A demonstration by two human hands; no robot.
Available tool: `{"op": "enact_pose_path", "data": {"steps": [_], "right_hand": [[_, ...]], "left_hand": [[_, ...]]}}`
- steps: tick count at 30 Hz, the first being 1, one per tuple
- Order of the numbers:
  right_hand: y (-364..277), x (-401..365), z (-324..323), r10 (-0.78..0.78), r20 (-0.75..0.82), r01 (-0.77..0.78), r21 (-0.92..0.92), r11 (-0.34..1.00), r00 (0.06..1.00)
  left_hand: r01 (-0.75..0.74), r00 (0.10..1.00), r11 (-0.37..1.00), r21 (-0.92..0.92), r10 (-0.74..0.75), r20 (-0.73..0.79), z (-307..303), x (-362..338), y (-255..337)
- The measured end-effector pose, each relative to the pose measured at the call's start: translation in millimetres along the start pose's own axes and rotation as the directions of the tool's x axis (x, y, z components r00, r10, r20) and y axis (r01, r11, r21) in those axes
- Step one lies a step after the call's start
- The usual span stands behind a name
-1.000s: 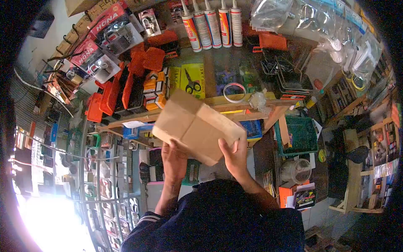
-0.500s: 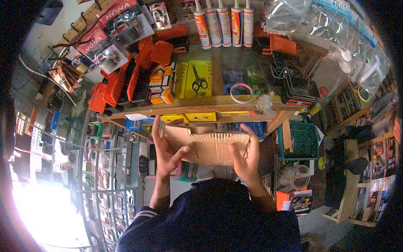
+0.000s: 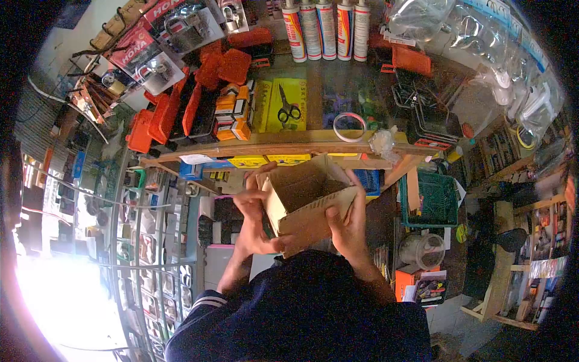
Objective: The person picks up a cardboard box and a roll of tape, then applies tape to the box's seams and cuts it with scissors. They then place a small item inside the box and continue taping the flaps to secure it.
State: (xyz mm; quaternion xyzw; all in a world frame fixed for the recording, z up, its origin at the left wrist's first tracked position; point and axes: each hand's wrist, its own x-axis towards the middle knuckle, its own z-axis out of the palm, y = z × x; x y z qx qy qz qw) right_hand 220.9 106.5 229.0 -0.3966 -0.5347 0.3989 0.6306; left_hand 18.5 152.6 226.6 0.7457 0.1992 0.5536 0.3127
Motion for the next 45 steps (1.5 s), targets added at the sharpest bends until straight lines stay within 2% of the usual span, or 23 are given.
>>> {"op": "enact_pose_path", "data": {"steps": [1, 3, 7, 9, 10, 12, 14, 16, 17, 19, 21, 25, 27, 29, 31, 33, 36, 38, 40, 42, 43, 44, 45], "right_hand": [[1, -1, 1, 0.002, 0.0, -0.002, 0.0, 1.0, 1.0], [6, -2, 2, -0.085, -0.012, 0.084, -0.068, 0.994, 0.996], [8, -6, 0, -0.106, -0.013, 0.107, 0.083, 0.991, 0.994], [-1, -7, -1, 0.107, -0.024, -0.102, 0.16, 0.982, 0.994], [-2, -5, 1, 0.107, -0.025, -0.102, 0.159, 0.982, 0.994], [-3, -1, 6, -0.002, -0.072, 0.013, 0.151, 0.988, 0.997], [-8, 0, 7, 0.046, -0.039, -0.039, 0.171, 0.984, 0.998], [-17, 2, 8, 0.094, -0.007, -0.091, 0.189, 0.978, 0.996], [-23, 6, 11, 0.115, -0.005, -0.113, 0.156, 0.981, 0.993], [-32, 10, 12, 0.137, -0.005, -0.135, 0.125, 0.983, 0.991], [-36, 12, 9, 0.23, 0.053, -0.235, 0.131, 0.963, 0.972], [-19, 10, 2, 0.252, 0.075, -0.262, 0.196, 0.945, 0.965], [-16, 8, 1, 0.328, 0.094, -0.341, 0.253, 0.905, 0.94], [-20, 8, 3, 0.353, 0.118, -0.37, 0.212, 0.904, 0.928], [-27, 8, 3, 0.38, 0.138, -0.4, 0.172, 0.9, 0.915], [-32, 11, 1, 0.356, 0.195, -0.371, 0.046, 0.927, 0.914], [-38, 11, 2, 0.326, 0.244, -0.345, 0.039, 0.938, 0.913], [-37, 10, 0, 0.312, 0.257, -0.33, 0.029, 0.943, 0.915], [-39, 9, 0, 0.299, 0.271, -0.315, 0.018, 0.949, 0.915], [-46, 9, 1, 0.277, 0.297, -0.313, 0.081, 0.946, 0.914], [-45, 8, 1, 0.276, 0.294, -0.312, 0.081, 0.947, 0.915], [-43, 5, 2, 0.218, 0.289, -0.27, 0.153, 0.951, 0.932], [-40, 2, 2, 0.159, 0.282, -0.226, 0.223, 0.948, 0.946]], "left_hand": [[0.002, 1.0, 1.0, -0.001, -0.002, 0.0, -2, -1, 1], [-0.01, 0.993, 0.995, 0.102, -0.002, 0.116, -7, 0, 6], [-0.019, 0.999, 0.999, 0.029, 0.018, 0.031, -2, -6, 4], [-0.091, 0.995, 0.996, 0.02, 0.09, 0.03, -3, -8, 5], [-0.092, 0.995, 0.996, 0.018, 0.091, 0.031, 2, -9, 5], [-0.146, 0.978, 0.979, -0.143, 0.12, -0.172, 13, -12, 5], [-0.2, 0.964, 0.976, -0.082, 0.181, -0.195, 16, -14, 1], [-0.247, 0.937, 0.956, -0.158, 0.193, -0.292, 20, -18, 1], [-0.247, 0.937, 0.956, -0.159, 0.193, -0.291, 15, -19, 3], [-0.168, 0.979, 0.985, -0.037, 0.162, -0.12, 0, -24, 7], [-0.182, 0.976, 0.983, -0.027, 0.177, -0.128, -1, -27, 3], [-0.233, 0.962, 0.972, -0.023, 0.227, -0.155, -2, -21, 4], [-0.246, 0.959, 0.969, -0.023, 0.24, -0.148, -2, -20, 5], [-0.256, 0.958, 0.966, -0.027, 0.25, -0.138, -2, -20, 7], [-0.355, 0.927, 0.934, 0.039, 0.357, -0.113, -3, -17, 10], [-0.396, 0.913, 0.917, 0.052, 0.399, -0.084, -7, -13, 15], [-0.439, 0.892, 0.897, 0.054, 0.442, -0.097, -5, -14, 18], [-0.47, 0.879, 0.879, 0.086, 0.474, -0.042, -10, -18, 14], [-0.441, 0.892, 0.893, 0.09, 0.447, -0.065, -11, -23, 16], [-0.412, 0.903, 0.906, 0.093, 0.42, -0.088, -12, -22, 16], [-0.443, 0.877, 0.889, 0.113, 0.456, -0.15, -12, -20, 15], [-0.472, 0.845, 0.871, 0.136, 0.492, -0.21, -12, -17, 15], [-0.442, 0.854, 0.882, 0.162, 0.469, -0.226, -13, -17, 18]]}}
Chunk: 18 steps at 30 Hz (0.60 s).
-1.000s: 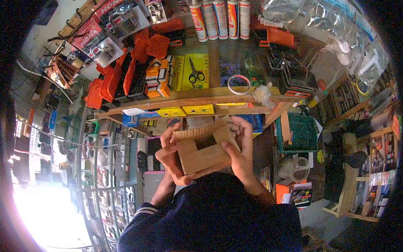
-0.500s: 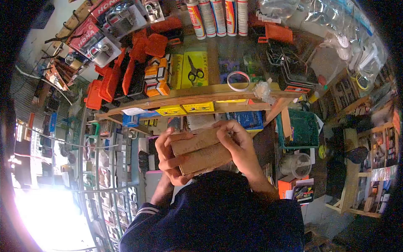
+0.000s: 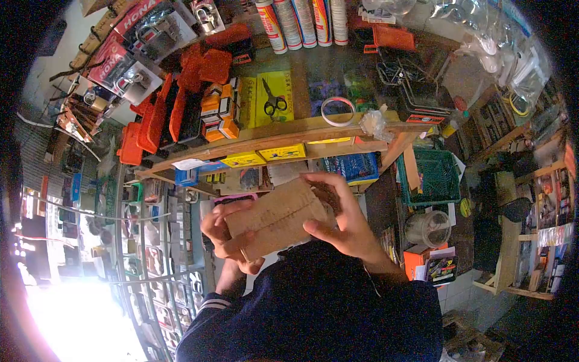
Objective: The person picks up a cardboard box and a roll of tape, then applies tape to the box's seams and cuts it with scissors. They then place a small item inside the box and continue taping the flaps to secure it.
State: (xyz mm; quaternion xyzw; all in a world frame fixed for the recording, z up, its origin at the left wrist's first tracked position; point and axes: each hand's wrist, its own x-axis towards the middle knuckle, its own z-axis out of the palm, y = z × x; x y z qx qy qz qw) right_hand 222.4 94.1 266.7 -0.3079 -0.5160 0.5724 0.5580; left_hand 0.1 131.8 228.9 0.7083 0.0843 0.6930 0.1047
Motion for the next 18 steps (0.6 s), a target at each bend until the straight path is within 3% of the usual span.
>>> {"op": "enact_pose_path", "data": {"steps": [1, 3, 4, 6, 12, 16, 18], "right_hand": [[4, -2, 0, -0.001, 0.001, 0.001, -0.001, 1.0, 1.0], [16, -6, 0, -0.184, -0.038, 0.177, -0.144, 0.974, 0.982], [21, -8, 1, -0.184, -0.038, 0.176, -0.144, 0.974, 0.982], [30, -11, 3, -0.201, -0.064, 0.192, -0.119, 0.974, 0.978], [32, -12, 20, -0.122, -0.241, 0.133, 0.03, 0.991, 0.963], [39, -13, 19, -0.138, -0.211, 0.145, 0.016, 0.989, 0.968], [42, -13, 19, -0.162, -0.213, 0.167, 0.008, 0.986, 0.964]], "left_hand": [[-0.001, 1.0, 1.0, 0.0, 0.001, -0.001, 0, -1, 0], [-0.003, 0.999, 0.998, 0.064, 0.005, -0.033, -1, -4, 0], [-0.002, 0.999, 0.998, 0.064, 0.005, -0.034, -2, -8, 0], [0.045, 0.999, 0.972, 0.233, -0.051, 0.018, -2, -15, 1], [0.07, 0.997, 0.967, 0.247, -0.077, 0.017, -4, -27, -1], [0.05, 0.998, 0.981, 0.19, -0.054, 0.016, -5, -23, -4], [0.07, 0.991, 0.964, 0.255, -0.095, 0.091, -6, -20, -2]]}}
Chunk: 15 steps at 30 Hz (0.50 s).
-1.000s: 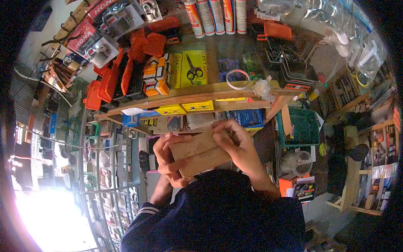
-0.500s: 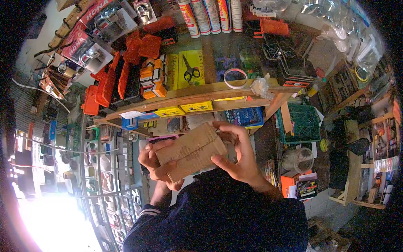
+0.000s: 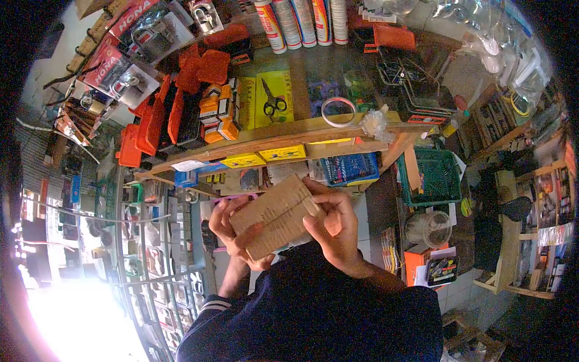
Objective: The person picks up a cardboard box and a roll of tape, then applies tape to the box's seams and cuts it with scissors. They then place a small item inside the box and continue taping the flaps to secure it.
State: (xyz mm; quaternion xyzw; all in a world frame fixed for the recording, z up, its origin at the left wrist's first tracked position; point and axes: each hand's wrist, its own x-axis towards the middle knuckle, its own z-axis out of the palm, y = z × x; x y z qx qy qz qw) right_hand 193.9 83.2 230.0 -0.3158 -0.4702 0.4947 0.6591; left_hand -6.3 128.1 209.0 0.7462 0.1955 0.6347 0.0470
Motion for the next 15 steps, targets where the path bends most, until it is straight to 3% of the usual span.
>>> {"op": "enact_pose_path", "data": {"steps": [4, 9, 15], "right_hand": [[2.3, 0.2, -0.1, -0.048, 0.012, 0.048, 0.001, 0.999, 0.999], [9.0, -4.1, 0.6, -0.029, -0.038, 0.033, 0.129, 0.991, 0.999], [6.1, -2.7, 3.7, -0.048, -0.056, 0.054, 0.096, 0.994, 0.997]], "left_hand": [[0.019, 0.999, 0.999, -0.03, -0.02, -0.039, 4.9, -0.6, 2.2], [0.041, 0.999, 0.999, -0.015, -0.042, -0.033, 2.7, 0.1, 3.2], [0.07, 0.997, 0.997, -0.03, -0.07, -0.009, -0.2, 0.2, 2.5]]}}
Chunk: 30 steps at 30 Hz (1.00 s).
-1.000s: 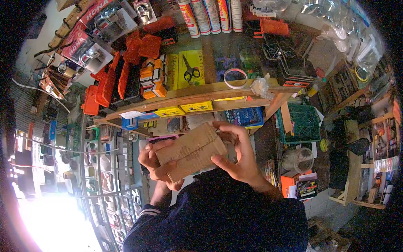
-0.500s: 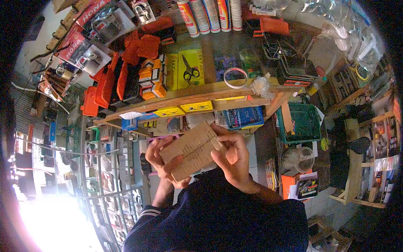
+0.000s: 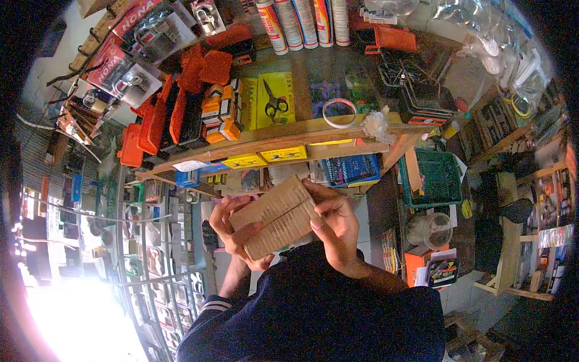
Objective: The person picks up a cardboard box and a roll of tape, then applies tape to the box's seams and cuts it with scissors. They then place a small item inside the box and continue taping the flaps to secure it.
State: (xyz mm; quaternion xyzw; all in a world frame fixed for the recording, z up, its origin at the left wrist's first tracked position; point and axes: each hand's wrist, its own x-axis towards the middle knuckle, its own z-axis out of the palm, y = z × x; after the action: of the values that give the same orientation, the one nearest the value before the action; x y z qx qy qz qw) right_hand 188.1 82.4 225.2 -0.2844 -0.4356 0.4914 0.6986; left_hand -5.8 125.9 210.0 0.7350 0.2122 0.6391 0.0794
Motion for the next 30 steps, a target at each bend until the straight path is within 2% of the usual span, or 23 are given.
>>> {"op": "enact_pose_path", "data": {"steps": [3, 10, 12, 13, 14, 16, 17, 18, 22, 23, 24, 25, 27, 28, 30], "right_hand": [[0, 0, -2, -0.035, 0.024, 0.035, 0.041, 0.999, 0.999], [0, 0, -4, -0.078, 0.028, 0.077, 0.062, 0.995, 0.997], [2, -1, -8, -0.066, 0.017, 0.065, 0.036, 0.997, 0.998], [3, -1, -10, -0.068, 0.016, 0.068, 0.036, 0.997, 0.998], [5, -1, -12, -0.046, -0.002, 0.046, -0.007, 0.999, 0.999], [8, 0, -16, -0.031, -0.023, 0.03, -0.052, 0.998, 0.999], [10, 0, -19, 0.025, -0.029, -0.026, -0.048, 0.998, 0.999], [11, 1, -21, 0.079, -0.036, -0.081, -0.044, 0.996, 0.996], [6, 35, -41, 0.044, -0.047, -0.051, -0.18, 0.982, 0.998], [6, 51, -55, 0.015, -0.007, -0.017, -0.411, 0.912, 1.0], [6, 67, -63, -0.001, 0.039, 0.025, -0.616, 0.787, 0.999], [5, 84, -66, -0.004, 0.042, 0.029, -0.617, 0.786, 0.999], [4, 115, -69, -0.126, -0.057, 0.006, -0.894, 0.447, 0.99], [17, 126, -80, -0.133, -0.048, 0.016, -0.895, 0.446, 0.99], [54, 142, -105, -0.232, 0.105, 0.159, -0.961, 0.227, 0.967]], "left_hand": [[0.084, 0.996, 0.996, 0.002, -0.084, 0.022, -2, -2, 1], [0.116, 0.992, 0.99, -0.077, -0.112, 0.062, -2, 5, 0], [0.182, 0.955, 0.976, -0.117, -0.147, 0.259, -7, 7, -6], [0.255, 0.909, 0.963, -0.09, -0.207, 0.362, -11, 10, -3], [0.254, 0.909, 0.963, -0.091, -0.205, 0.363, -13, 8, -4], [0.336, 0.821, 0.941, -0.044, -0.269, 0.504, -13, 3, -8], [0.395, 0.802, 0.917, -0.05, -0.318, 0.505, -12, 3, -7], [0.391, 0.803, 0.919, -0.053, -0.313, 0.508, -12, 2, -9], [0.426, 0.824, 0.904, -0.037, -0.371, 0.428, -17, 9, -18], [0.445, 0.833, 0.895, -0.025, -0.403, 0.38, -20, 16, -23], [0.443, 0.834, 0.896, -0.026, -0.401, 0.378, -22, 27, -29], [0.411, 0.865, 0.911, -0.017, -0.384, 0.323, -22, 43, -37], [0.321, 0.921, 0.947, -0.011, -0.309, 0.237, -13, 82, -52], [0.259, 0.946, 0.966, -0.013, -0.251, 0.205, -5, 103, -63], [0.159, 0.958, 0.984, 0.077, -0.173, 0.229, 9, 137, -88]]}}
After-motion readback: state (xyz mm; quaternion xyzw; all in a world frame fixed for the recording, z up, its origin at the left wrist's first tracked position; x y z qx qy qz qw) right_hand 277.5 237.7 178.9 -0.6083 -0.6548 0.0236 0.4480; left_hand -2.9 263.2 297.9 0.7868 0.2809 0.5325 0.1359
